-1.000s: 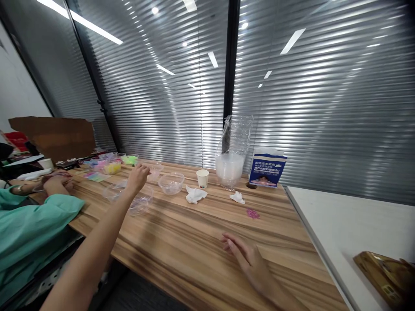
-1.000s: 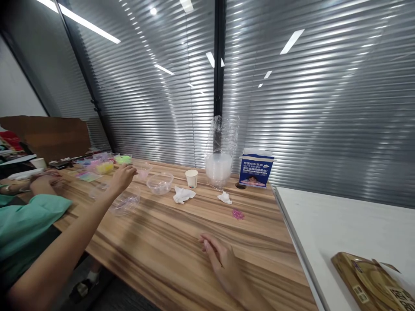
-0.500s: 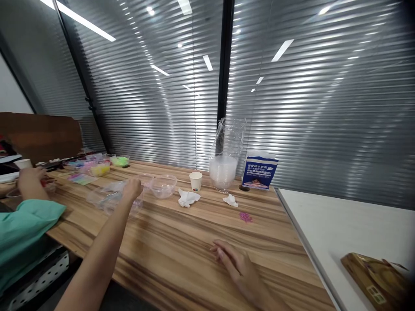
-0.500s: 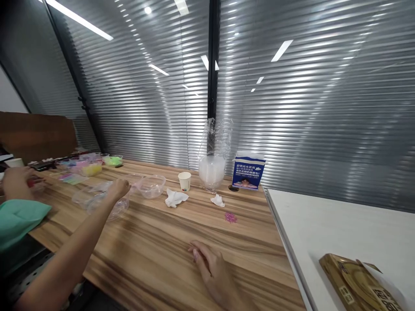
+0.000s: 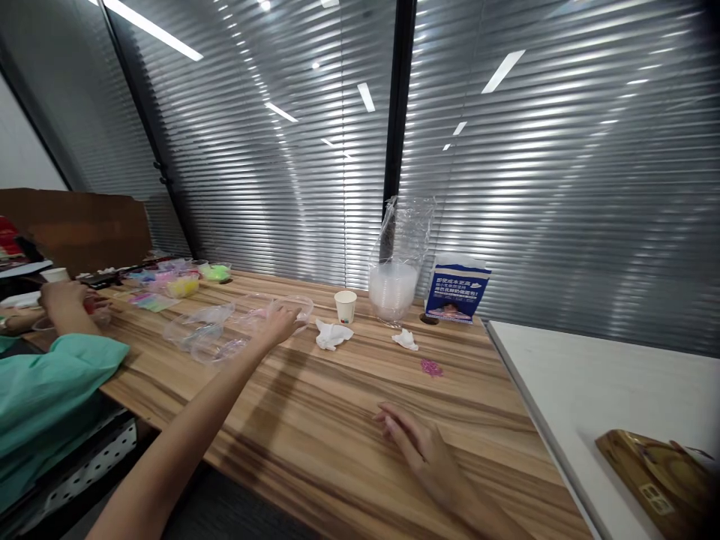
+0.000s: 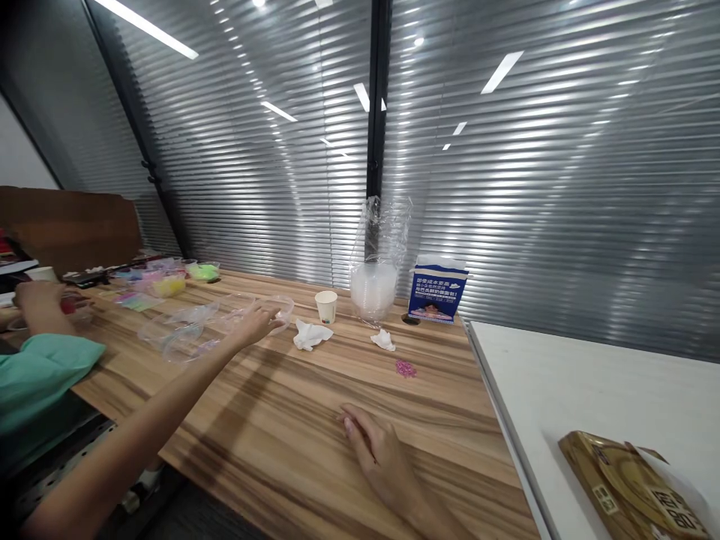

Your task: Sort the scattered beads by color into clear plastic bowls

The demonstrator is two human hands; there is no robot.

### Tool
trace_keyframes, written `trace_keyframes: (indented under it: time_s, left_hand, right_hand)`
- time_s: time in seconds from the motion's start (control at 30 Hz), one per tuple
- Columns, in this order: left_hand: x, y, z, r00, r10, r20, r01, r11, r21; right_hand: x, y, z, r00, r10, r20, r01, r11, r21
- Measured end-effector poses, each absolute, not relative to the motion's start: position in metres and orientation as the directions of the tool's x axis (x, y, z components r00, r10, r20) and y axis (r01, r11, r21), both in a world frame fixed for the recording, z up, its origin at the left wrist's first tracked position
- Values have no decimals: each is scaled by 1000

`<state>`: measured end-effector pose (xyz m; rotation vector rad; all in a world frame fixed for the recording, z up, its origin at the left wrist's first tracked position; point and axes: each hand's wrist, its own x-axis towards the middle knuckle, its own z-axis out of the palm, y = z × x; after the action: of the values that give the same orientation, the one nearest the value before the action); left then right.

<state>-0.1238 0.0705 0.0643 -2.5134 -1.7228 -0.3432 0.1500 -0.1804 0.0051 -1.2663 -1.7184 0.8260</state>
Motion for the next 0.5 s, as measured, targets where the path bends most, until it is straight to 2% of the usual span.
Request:
trace_keyframes:
  time_s: [0.2,0.5]
  left_hand:
    - [-117,71,54,262,941,215,941,-299,160]
    - [-116,72,75,164,946,281,908,-256,332]
  right_hand:
    - [152,-179,5,-142,955,261,412,296,-862]
    - [151,-176,11,-136,923,359,486,378,-788]
